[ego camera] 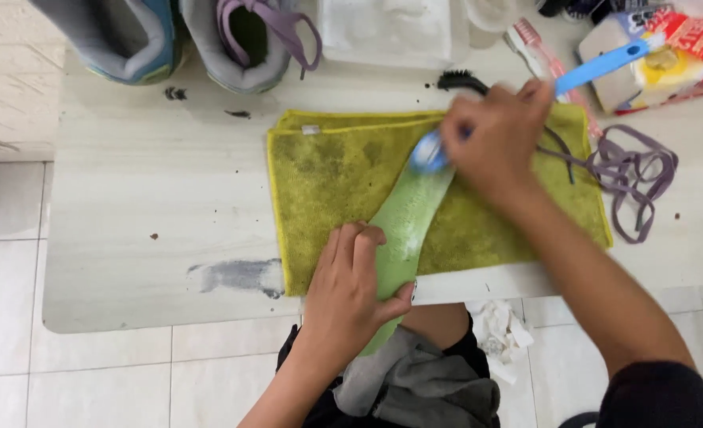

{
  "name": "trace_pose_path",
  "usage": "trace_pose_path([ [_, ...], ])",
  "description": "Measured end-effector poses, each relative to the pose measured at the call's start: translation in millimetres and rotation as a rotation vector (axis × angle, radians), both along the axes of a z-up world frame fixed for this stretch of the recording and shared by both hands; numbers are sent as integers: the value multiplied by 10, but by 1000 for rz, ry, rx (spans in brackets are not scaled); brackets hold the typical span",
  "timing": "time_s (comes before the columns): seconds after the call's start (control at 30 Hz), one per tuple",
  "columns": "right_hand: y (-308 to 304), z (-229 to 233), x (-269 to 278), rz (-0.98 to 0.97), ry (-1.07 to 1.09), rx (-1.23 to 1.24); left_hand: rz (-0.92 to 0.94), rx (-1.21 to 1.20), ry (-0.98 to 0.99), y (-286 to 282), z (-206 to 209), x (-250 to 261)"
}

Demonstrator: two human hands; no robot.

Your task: Scrubbing a shoe insole with a brush and cleaning solution on a workspace

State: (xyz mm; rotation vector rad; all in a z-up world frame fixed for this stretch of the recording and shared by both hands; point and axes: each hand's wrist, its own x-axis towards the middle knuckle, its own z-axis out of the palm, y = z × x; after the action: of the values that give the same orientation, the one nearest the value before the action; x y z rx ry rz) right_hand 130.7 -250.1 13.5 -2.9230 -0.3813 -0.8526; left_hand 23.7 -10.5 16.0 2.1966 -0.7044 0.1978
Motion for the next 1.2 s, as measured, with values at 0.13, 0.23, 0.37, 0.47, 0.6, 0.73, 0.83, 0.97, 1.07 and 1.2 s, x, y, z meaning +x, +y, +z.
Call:
trace_pose_path([
  [0.13,347,-28,-321,244,27,13,-10,-3,-6,-14,-45,-8],
  [0.23,-191,-34,107,2,1,5,-24,13,-1,-7,-22,5],
  [0.37,207,149,-123,-48,32,85,-18,24,18,-18,-16,6],
  [0.47,233,49,-229,248,-48,35,-5,6,2,-16,-21,3],
  [0.6,-201,32,47,-27,32,5,-19,28,-13,10,-1,-11],
  [0.73,146,72,-134,73,65,105,-12,40,-11,-9,-19,5],
  [0.83,270,79,-297,189,-36,-50,-6,25,-15,-11,-33,5],
  [0.97,4,232,-76,-104,106,-7,-14,43,1,2,-37,-28],
  [1.07,286,231,-164,-139,206,181,-23,54,5,-10,-8,12],
  [1.2,221,162,-120,150,75,10,-21,7,5,-21,-39,13],
])
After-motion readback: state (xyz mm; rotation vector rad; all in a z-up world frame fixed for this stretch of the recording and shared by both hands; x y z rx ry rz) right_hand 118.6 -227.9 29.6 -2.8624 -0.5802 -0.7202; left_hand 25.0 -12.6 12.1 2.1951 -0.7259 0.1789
